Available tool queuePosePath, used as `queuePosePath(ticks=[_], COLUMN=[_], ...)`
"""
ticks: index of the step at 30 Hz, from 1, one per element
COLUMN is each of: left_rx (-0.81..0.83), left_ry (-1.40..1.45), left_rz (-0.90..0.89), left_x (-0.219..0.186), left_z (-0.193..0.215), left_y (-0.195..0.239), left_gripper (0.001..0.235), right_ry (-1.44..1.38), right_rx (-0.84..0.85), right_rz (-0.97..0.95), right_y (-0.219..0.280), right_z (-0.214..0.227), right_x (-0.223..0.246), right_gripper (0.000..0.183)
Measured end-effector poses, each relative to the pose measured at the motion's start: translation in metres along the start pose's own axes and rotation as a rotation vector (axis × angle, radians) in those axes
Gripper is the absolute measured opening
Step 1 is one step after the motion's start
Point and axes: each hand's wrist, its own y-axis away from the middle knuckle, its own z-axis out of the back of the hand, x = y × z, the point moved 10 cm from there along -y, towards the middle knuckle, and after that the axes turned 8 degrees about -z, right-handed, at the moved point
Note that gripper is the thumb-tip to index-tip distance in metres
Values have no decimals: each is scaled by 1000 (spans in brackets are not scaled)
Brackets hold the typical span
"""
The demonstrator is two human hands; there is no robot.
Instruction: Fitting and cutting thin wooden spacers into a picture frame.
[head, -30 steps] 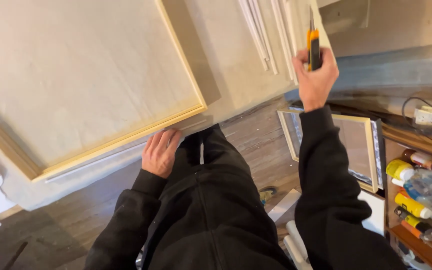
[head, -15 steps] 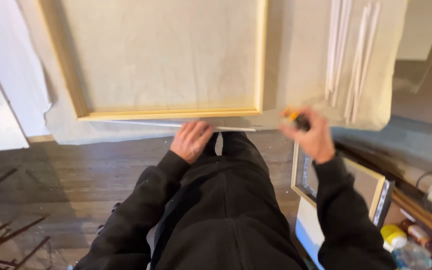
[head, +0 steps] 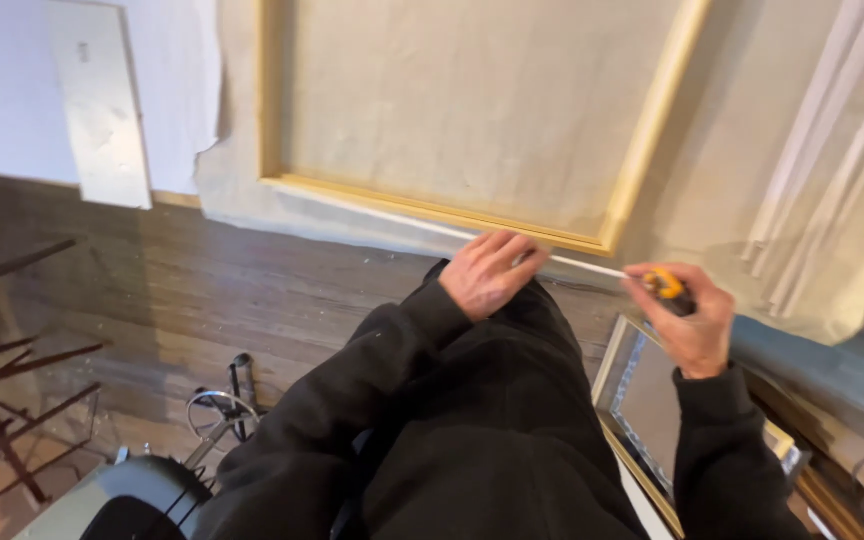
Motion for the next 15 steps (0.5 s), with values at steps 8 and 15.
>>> queuePosePath(ticks=[8, 15], left_rx=[-13, -18], left_ry=[12, 17], left_rz=[48, 98], left_x=[29, 52], left_z=[-17, -28], left_y=[-8, 5], left_gripper=[27, 28], right_ry=[-41, -80], right_rx=[-87, -66], right_rz=[157, 80], right_y=[-28, -51], right_z=[5, -12], right_x=[3, 11], right_gripper=[37, 28])
